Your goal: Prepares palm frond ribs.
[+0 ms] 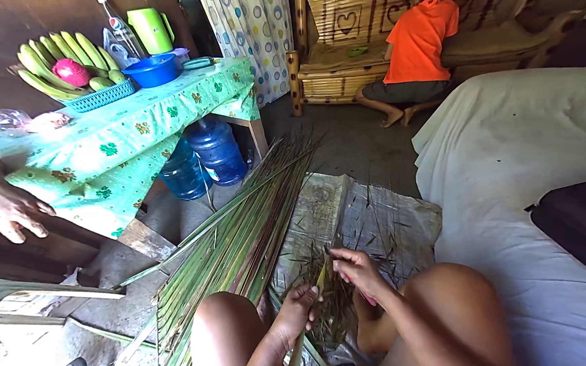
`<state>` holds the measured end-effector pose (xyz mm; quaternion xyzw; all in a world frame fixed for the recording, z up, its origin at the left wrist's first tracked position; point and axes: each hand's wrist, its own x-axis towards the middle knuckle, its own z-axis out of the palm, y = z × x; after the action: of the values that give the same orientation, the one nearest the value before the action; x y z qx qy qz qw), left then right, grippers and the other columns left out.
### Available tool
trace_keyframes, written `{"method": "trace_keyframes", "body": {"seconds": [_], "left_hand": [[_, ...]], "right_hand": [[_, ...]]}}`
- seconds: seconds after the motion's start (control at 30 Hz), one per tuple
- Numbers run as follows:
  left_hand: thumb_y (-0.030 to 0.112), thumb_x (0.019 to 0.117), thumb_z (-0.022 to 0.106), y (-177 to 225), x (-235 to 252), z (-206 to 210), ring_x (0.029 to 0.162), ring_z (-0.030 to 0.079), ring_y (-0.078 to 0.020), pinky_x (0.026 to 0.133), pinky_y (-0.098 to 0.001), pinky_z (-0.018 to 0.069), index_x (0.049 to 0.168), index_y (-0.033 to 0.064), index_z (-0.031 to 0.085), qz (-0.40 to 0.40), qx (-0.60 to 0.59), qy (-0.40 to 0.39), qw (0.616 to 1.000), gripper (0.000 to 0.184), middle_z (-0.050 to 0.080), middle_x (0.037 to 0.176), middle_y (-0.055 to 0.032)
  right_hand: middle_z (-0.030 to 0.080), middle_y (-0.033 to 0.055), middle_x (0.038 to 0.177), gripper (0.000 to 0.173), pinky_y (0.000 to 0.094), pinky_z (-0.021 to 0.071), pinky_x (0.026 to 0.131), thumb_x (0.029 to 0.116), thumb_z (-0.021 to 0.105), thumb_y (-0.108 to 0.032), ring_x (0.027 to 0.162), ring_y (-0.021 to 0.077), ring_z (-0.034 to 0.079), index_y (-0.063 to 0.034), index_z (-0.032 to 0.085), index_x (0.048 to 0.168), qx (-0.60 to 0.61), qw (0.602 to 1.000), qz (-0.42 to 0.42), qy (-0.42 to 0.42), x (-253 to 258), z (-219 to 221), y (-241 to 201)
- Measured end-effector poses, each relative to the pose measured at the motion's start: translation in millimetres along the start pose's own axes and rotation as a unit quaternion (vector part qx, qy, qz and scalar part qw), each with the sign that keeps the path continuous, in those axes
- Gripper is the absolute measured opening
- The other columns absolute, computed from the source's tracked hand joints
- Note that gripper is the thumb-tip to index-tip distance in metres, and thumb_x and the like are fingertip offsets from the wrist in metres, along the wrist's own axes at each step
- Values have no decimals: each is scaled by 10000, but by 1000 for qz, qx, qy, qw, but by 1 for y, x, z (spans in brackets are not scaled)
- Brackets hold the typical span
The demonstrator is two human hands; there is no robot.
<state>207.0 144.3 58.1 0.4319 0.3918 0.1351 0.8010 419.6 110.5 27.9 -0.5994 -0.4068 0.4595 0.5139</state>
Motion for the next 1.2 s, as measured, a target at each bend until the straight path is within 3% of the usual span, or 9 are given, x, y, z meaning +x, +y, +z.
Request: {"method": "trace_keyframes", "body": {"seconds": [0.1,0.23,0.33,0.53,0.9,1.03,1.1,1.2], "left_hand": [[154,1122,351,-1,2,-1,428,421,-3,422,-140,382,979,42,575,3,3,9,1000,289,474,581,53],[173,1133,323,0,10,-3,429,418,-20,422,-153,383,995,39,551,11,1,43,999,299,462,586,40],[163,1134,303,1,11,-1,437,428,-22,420,-157,384,1006,35,551,15,1,59,998,307,501,610,28],[147,1129,284,1,9,1,425,421,-21,411,-152,382,1014,37,542,8,-26,52,998,303,485,604,26],[181,1130,296,-6,-1,0,418,399,-2,410,-145,360,990,56,570,11,20,0,1000,332,458,565,57],[174,1131,299,-5,-3,0,417,390,4,406,-141,359,1000,51,575,4,16,-4,1000,329,454,573,62],[170,1128,303,-7,-5,-1,416,391,8,404,-136,356,995,53,575,4,13,-8,1000,325,461,577,62],[185,1134,306,-7,-1,-1,416,395,-5,406,-144,359,996,46,571,1,7,8,1000,329,460,573,52]], "right_hand": [[662,1,787,318,193,476,534,953,568,-38,571,38,554,38,661,1247,17,1000,6,-7,-3,-4,-6],[680,-7,826,464,216,482,546,911,581,-89,588,42,568,14,580,1364,-6,985,44,-165,-27,7,-13],[663,-18,824,559,201,482,551,888,604,-91,603,34,576,32,502,1424,-16,975,48,-217,-33,19,-11],[642,-29,816,503,176,480,578,895,610,-67,623,10,564,66,544,1376,-21,986,9,-165,-23,19,-6],[676,-13,791,368,166,464,531,912,595,-25,568,12,553,49,631,1272,18,999,-7,-45,-4,1,0],[693,16,849,338,179,461,526,940,589,-26,575,25,548,36,657,1266,3,1000,-17,9,5,-5,3],[677,15,805,308,184,461,513,950,576,-23,559,32,546,44,660,1239,13,999,-23,43,10,-10,4],[676,12,810,327,205,478,535,957,566,-31,574,50,558,32,652,1266,12,1000,11,-13,1,-12,-5]]}}
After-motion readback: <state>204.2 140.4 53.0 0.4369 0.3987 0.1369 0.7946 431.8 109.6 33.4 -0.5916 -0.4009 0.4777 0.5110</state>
